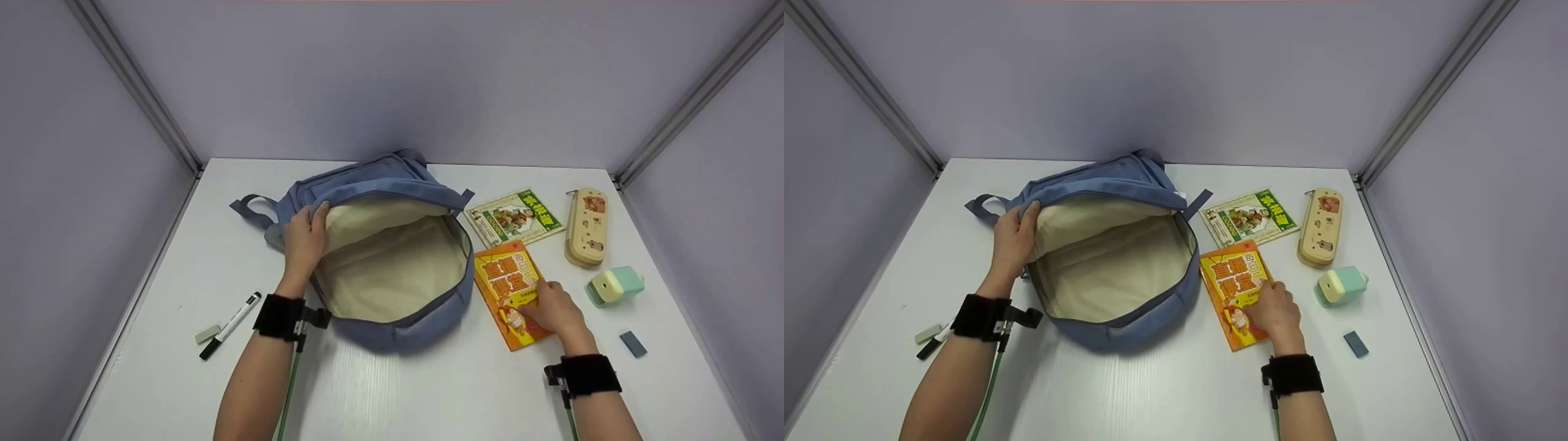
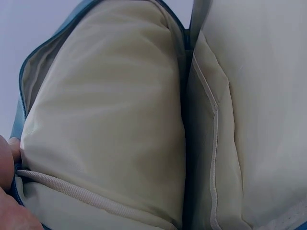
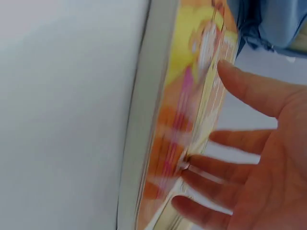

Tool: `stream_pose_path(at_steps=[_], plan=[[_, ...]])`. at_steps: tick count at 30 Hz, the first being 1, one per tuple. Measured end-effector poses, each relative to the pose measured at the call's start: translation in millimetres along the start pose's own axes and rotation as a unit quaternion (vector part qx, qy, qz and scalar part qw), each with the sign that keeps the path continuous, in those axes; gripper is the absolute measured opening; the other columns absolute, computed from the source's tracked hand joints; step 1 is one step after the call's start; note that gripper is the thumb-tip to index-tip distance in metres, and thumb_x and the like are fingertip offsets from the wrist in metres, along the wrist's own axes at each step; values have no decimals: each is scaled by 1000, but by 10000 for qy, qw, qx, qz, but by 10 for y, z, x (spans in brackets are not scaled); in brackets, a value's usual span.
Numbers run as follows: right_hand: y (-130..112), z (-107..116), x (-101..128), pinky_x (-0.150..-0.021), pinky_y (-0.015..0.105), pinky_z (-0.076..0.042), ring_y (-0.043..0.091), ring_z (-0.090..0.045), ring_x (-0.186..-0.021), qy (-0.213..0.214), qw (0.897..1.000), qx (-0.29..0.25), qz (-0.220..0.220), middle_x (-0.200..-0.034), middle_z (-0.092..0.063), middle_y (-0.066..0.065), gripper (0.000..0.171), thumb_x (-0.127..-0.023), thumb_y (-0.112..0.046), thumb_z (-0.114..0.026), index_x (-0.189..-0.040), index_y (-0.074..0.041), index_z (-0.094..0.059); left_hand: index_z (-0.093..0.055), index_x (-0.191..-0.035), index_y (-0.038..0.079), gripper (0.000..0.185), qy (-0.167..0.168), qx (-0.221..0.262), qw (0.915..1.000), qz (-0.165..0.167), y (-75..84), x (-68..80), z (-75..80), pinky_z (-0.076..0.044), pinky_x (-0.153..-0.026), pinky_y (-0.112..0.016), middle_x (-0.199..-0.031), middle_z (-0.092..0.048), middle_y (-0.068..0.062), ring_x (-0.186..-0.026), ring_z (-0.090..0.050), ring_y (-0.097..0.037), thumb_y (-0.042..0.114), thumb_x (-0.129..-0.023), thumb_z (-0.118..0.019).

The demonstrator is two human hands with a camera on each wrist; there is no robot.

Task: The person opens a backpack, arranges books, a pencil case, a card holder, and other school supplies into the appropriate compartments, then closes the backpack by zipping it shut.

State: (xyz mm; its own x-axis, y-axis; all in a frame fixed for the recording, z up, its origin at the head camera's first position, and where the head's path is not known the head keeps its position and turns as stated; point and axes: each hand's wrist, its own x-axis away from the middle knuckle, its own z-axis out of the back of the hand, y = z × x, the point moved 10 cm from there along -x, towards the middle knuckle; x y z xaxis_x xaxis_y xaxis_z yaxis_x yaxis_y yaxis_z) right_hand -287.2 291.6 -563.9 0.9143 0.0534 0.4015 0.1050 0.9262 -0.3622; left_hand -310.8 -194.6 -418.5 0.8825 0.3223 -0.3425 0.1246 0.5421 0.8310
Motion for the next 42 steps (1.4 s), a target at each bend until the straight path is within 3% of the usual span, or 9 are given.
stream_pose_path(at_steps=[4,9,17,24,34,37,42], plan=[[282,66,115,-78,49,-46,38,-53,-91,-137,9976,-118,-665,-108,-49,34,77,-91,-42,-69,-127,20,-41,-44,-68,12,40,3,-36,10000,34,-20,-7,-4,-37,-61,-39,-62,-38,-2,-60,-43,-25,31,-102,-55],[459,62,161,-65,39,-42,31,-52,-78,-313,9935,-213,-1073,-87,-54,18,75,-83,-47,-75,-113,17,-50,-46,-69,12,39,1,-73,10000,8,-19,-4,-9,-39,-64,-41,-62,-40,-3,-62,-45,-26,31,-102,-55],[603,32,155,-73,43,-42,36,-50,-87,-419,9874,-527,-1431,-97,-52,24,90,-74,-52,-82,-121,17,-46,-41,-68,13,41,-78,-49,10000,-4,-3,5,-40,-38,-61,-39,-62,-32,0,-59,-40,-24,31,-102,-53],[651,7,154,-87,53,-42,40,-48,-96,-541,9846,-869,-1417,-114,-49,33,103,-71,-55,-83,-128,18,-38,-41,-68,13,41,-24,-42,10000,-9,0,-3,-29,-38,-62,-39,-62,-33,-1,-60,-40,-24,30,-102,-54],[669,-2,184,-78,46,-43,36,-49,-90,-445,9859,-832,-1380,-101,-51,26,105,-70,-62,-80,-122,18,-38,-42,-68,13,41,-44,-66,10000,17,-4,-2,-34,-37,-62,-39,-62,-34,-1,-60,-41,-23,32,-102,-54],[657,33,198,-71,41,-46,32,-53,-83,-342,9863,-1073,-1207,-96,-53,24,93,-76,-51,-81,-120,19,-39,-43,-68,13,41,-57,-80,9999,17,7,-7,-26,-37,-61,-38,-62,-35,-1,-59,-41,-23,32,-102,-54],[592,189,273,-65,35,-49,25,-60,-76,-64,9844,-1640,-640,-93,-60,21,60,-84,-19,-77,-119,20,-46,-40,-66,12,42,-32,-135,9999,-21,52,-42,10,-34,-58,-36,-59,-33,0,-55,-38,-22,31,-102,-53]])
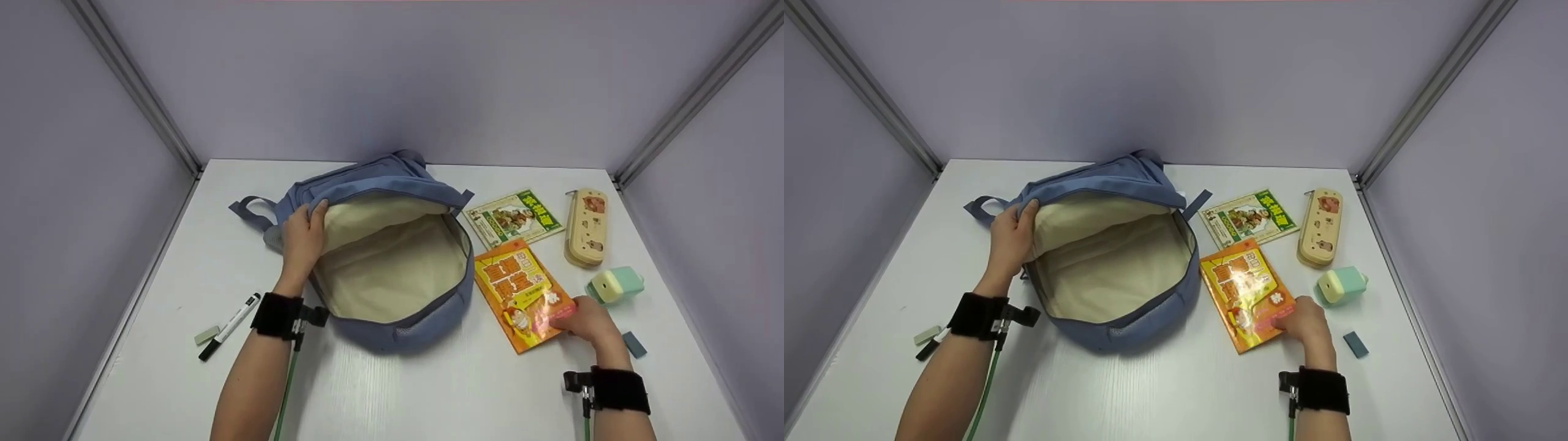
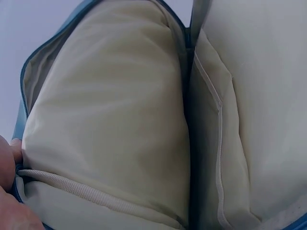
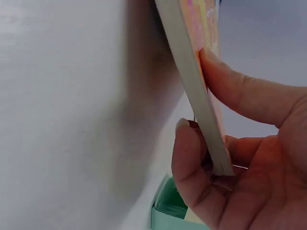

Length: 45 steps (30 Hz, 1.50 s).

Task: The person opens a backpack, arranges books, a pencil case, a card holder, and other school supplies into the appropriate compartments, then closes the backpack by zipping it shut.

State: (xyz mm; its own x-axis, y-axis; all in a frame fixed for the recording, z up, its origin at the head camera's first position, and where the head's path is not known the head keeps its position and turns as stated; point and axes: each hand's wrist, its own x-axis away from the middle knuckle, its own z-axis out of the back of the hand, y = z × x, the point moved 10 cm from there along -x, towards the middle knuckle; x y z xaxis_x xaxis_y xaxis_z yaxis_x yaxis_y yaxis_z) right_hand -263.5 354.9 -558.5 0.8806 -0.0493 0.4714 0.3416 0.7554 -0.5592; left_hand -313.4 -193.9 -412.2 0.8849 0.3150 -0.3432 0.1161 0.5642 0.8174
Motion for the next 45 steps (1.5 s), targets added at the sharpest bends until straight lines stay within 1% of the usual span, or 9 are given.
stream_pose_path(at_steps=[5,11,19,24,31,34,37,41,45], plan=[[-105,55,152,-72,38,-53,26,-65,-82,-248,9951,-760,578,-102,-63,21,48,-96,-12,-62,-128,15,-39,-38,-66,12,44,-7,-38,10000,3,48,-45,40,-33,-57,-36,-59,-32,0,-56,-36,-21,33,-103,-51],[-219,126,258,-71,40,-57,33,-70,-87,-704,9738,-1880,1068,-106,-66,21,47,-104,-22,-51,-136,5,-31,-40,-69,10,43,-72,62,9999,63,72,-102,61,-32,-59,-36,-63,-32,-1,-59,-35,-21,33,-103,-50],[-311,314,326,-66,41,-57,33,-72,-73,-252,9541,-2629,1415,-93,-70,18,46,-104,-24,-51,-132,9,-36,-43,-72,8,41,-183,-54,9997,155,107,-146,44,-36,-65,-39,-67,-37,-5,-66,-42,-26,32,-104,-49],[-402,483,429,-62,37,-57,28,-72,-67,-9,9261,-3485,1446,-87,-72,12,35,-104,-20,-52,-120,8,-40,-42,-71,8,42,-165,-87,9997,147,129,-156,45,-37,-64,-41,-66,-38,-6,-65,-43,-27,33,-104,-49],[-569,669,575,-62,34,-57,26,-72,-68,170,8712,-4647,1573,-87,-73,12,22,-103,-16,-54,-112,3,-46,-42,-70,9,43,-116,-28,9999,119,152,-162,39,-37,-62,-38,-65,-38,-4,-63,-43,-25,34,-104,-49],[-699,688,611,-61,33,-57,26,-72,-68,118,8602,-4808,1693,-87,-73,13,20,-103,-14,-53,-111,3,-48,-41,-69,9,43,-72,3,9999,77,162,-166,34,-36,-61,-36,-63,-36,-3,-60,-42,-24,33,-104,-49],[-814,686,630,-62,33,-57,26,-72,-68,103,8597,-4807,1727,-87,-73,13,21,-102,-15,-54,-112,3,-47,-40,-68,10,43,13,60,10000,23,169,-167,32,-34,-60,-35,-63,-35,-2,-59,-40,-23,32,-104,-50],[-892,751,677,-59,32,-56,25,-72,-65,409,8555,-4833,1814,-86,-73,12,25,-101,-15,-55,-113,5,-45,-38,-67,11,43,59,162,9998,-87,188,-160,13,-32,-59,-34,-62,-32,-1,-58,-36,-22,30,-103,-52],[-926,832,737,-57,32,-56,26,-72,-64,703,8430,-4955,1974,-85,-73,12,25,-101,-13,-56,-113,5,-44,-38,-67,11,43,81,129,9998,-146,202,-156,5,-32,-60,-34,-62,-33,-1,-59,-36,-22,29,-103,-52]])
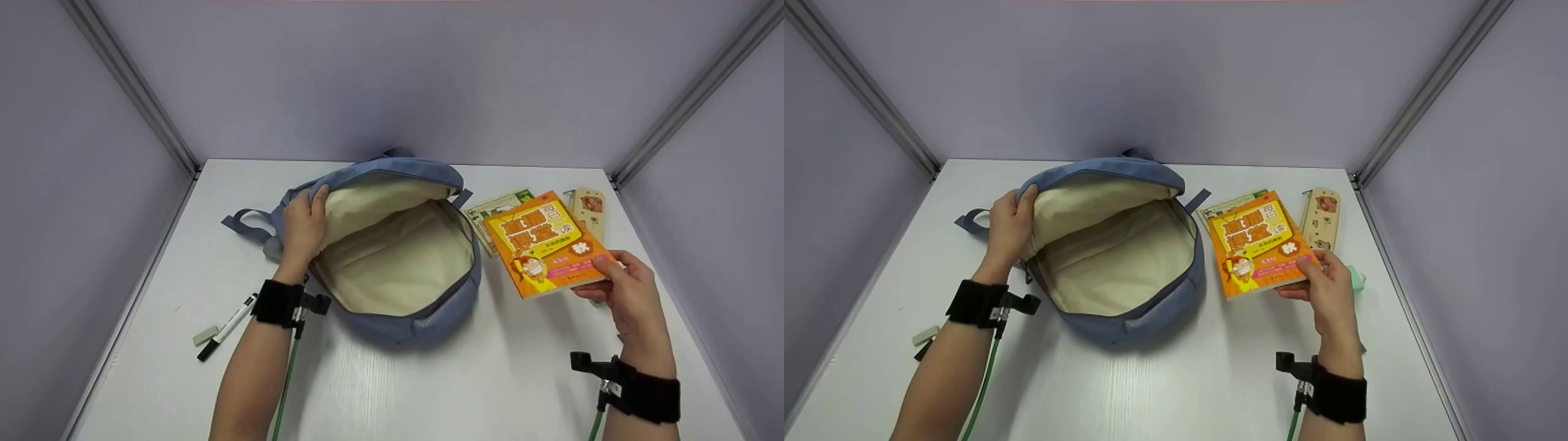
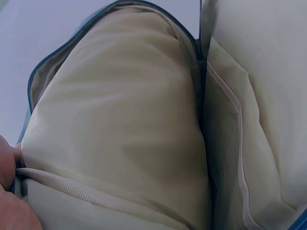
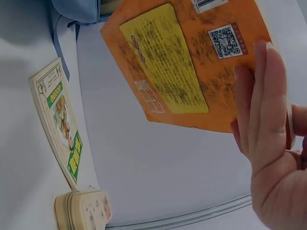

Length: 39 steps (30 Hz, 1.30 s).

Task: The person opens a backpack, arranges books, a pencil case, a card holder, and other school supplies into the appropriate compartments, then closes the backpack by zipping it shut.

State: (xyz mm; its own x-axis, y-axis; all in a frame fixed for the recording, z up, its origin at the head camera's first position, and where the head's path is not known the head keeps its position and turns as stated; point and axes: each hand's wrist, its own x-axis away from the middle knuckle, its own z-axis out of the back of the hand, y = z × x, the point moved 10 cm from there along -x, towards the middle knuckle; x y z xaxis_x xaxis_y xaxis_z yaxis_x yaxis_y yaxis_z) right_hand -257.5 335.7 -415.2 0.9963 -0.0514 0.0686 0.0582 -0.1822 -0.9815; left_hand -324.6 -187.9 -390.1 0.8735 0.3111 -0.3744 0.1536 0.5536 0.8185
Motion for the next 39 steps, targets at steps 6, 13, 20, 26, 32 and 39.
stream_pose_path(at_steps=[6,13,20,26,32,39], plan=[[72,-205,-29,-59,32,-56,25,-73,-68,-361,9992,64,-142,-88,-73,12,27,-102,-15,-54,-116,6,-44,-38,-65,11,44,35,-90,10000,-12,19,-8,20,-33,-60,-35,-62,-33,-2,-60,-38,-23,28,-103,-53],[429,-696,-144,-63,33,-57,24,-72,-71,-1002,9914,339,-766,-90,-72,13,29,-104,-15,-49,-121,8,-43,-37,-65,12,45,4,-7,10000,-61,44,-23,16,-32,-60,-34,-61,-31,-1,-59,-35,-22,29,-103,-53],[706,-1303,-294,-66,33,-57,22,-71,-67,-1494,9808,385,-1193,-89,-70,16,36,-106,-11,-42,-129,16,-35,-37,-65,12,44,-41,30,10000,-71,60,-32,-1,-32,-59,-34,-60,-32,0,-57,-35,-21,28,-103,-52],[937,-1712,-438,-66,32,-57,23,-71,-67,-1668,9756,302,-1399,-90,-68,19,37,-106,-9,-40,-130,19,-35,-37,-66,11,43,-30,120,9998,-172,77,-35,-12,-31,-59,-34,-60,-31,0,-56,-33,-21,27,-103,-52],[1280,-1858,-521,-63,35,-57,25,-70,-62,-1654,9683,976,-1597,-89,-66,21,33,-105,-9,-43,-127,15,-39,-38,-66,11,42,79,184,9995,-239,70,-27,9,-31,-61,-34,-62,-31,-1,-59,-34,-21,25,-102,-54],[1514,-1756,-528,-53,30,-55,17,-63,-51,-1673,9505,1967,-1729,-68,-61,14,35,-105,-14,-46,-126,11,-35,-38,-67,12,42,-92,182,9996,-179,59,-5,-39,-31,-56,-32,-59,-31,1,-54,-34,-19,29,-102,-54]])
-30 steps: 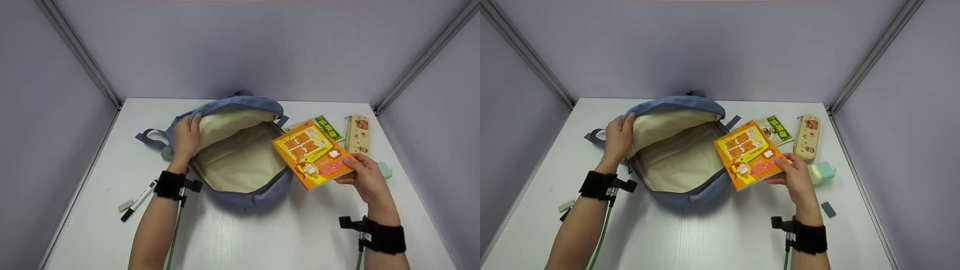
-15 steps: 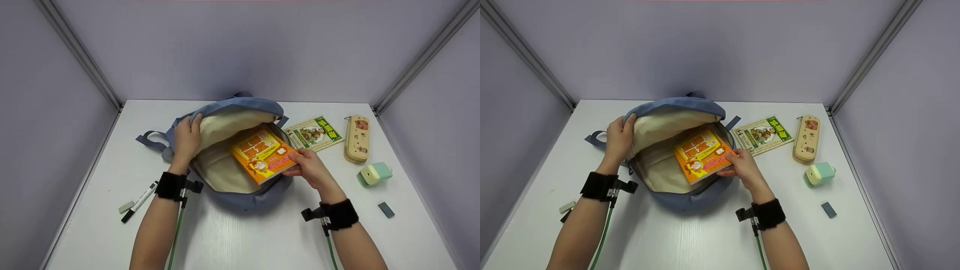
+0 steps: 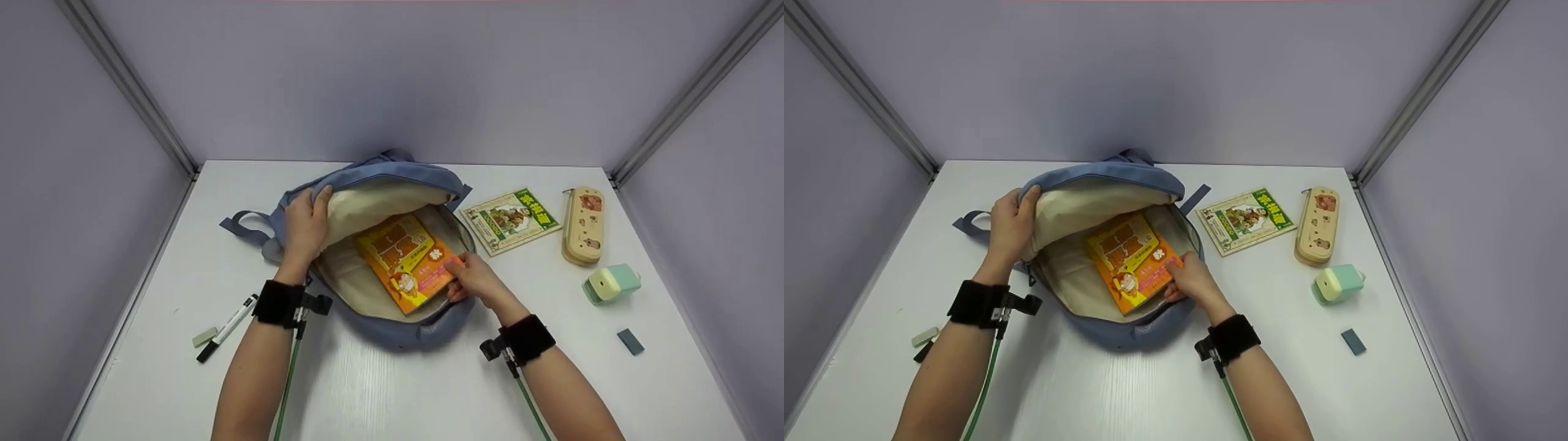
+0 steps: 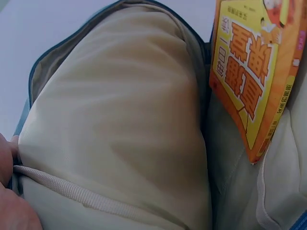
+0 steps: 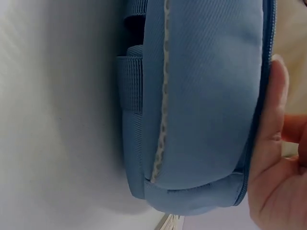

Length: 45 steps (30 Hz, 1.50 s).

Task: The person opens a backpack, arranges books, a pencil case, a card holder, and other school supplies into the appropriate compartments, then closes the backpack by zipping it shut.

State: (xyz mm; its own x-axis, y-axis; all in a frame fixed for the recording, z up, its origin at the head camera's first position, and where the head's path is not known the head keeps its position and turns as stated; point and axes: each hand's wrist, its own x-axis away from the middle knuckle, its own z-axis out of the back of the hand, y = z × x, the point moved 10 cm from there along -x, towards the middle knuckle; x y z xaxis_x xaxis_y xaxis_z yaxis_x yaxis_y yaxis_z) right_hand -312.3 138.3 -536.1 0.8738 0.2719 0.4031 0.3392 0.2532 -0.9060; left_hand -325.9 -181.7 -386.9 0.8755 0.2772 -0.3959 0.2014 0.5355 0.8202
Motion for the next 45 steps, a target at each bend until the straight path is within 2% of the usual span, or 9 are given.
stream_pose_path(at_steps=[6,11,15,22,29,33,35,39,45], plan=[[-78,5,-36,-63,31,-57,17,-63,-62,-7,9997,-240,-102,-83,-59,19,40,-103,-2,-37,-138,18,-32,-36,-66,13,44,-47,40,10000,-55,13,-6,-5,-30,-55,-31,-58,-30,1,-52,-32,-18,29,-103,-53],[-225,-14,-119,-74,34,-56,19,-67,-72,169,9991,351,153,-102,-59,27,37,-102,1,-42,-134,20,-42,-35,-66,13,44,-71,113,9998,-129,24,6,-10,-28,-54,-30,-58,-29,1,-51,-29,-17,27,-103,-53],[-332,-32,-212,-77,38,-56,21,-69,-73,381,9950,834,388,-98,-66,27,34,-99,0,-53,-128,18,-52,-35,-66,13,44,-51,113,9998,-143,28,8,-9,-26,-55,-31,-59,-27,1,-53,-27,-17,27,-103,-54],[-449,-24,-367,-75,37,-56,26,-71,-78,791,9878,1113,752,-93,-70,23,26,-94,0,-63,-116,14,-64,-34,-65,13,45,13,30,9999,-158,29,16,-5,-26,-56,-32,-60,-26,2,-54,-27,-17,28,-102,-55],[-595,-20,-401,-64,27,-55,20,-71,-66,1407,9631,1876,1324,-70,-71,10,13,-89,-5,-70,-92,5,-76,-34,-65,12,45,-11,71,9998,-195,14,23,-18,-26,-56,-32,-60,-26,1,-55,-27,-17,26,-102,-55],[-693,-92,-370,-73,36,-54,25,-69,-77,1393,9389,2562,1830,-85,-73,14,13,-89,-5,-69,-95,5,-76,-35,-65,13,44,19,60,9998,-170,1,21,-14,-26,-56,-31,-60,-27,1,-55,-28,-17,27,-102,-55],[-711,-125,-353,-82,42,-51,31,-67,-90,1172,9336,2780,1933,-99,-72,18,17,-91,-5,-66,-102,5,-75,-35,-65,13,45,29,49,9999,-157,-6,20,-11,-26,-55,-32,-60,-27,1,-54,-28,-17,27,-102,-55],[-694,-66,-295,-90,46,-48,36,-62,-107,863,9439,2670,1739,-115,-67,23,23,-95,-3,-59,-113,7,-70,-35,-65,13,44,3,60,9998,-167,-16,20,-10,-27,-55,-32,-60,-28,1,-54,-28,-17,26,-102,-55],[-727,311,-172,-86,45,-49,35,-63,-102,1400,9411,2557,1713,-110,-68,22,24,-95,-4,-58,-114,6,-69,-37,-65,13,43,64,73,9998,-180,-37,22,4,-27,-56,-32,-60,-28,1,-54,-29,-18,26,-102,-55]])
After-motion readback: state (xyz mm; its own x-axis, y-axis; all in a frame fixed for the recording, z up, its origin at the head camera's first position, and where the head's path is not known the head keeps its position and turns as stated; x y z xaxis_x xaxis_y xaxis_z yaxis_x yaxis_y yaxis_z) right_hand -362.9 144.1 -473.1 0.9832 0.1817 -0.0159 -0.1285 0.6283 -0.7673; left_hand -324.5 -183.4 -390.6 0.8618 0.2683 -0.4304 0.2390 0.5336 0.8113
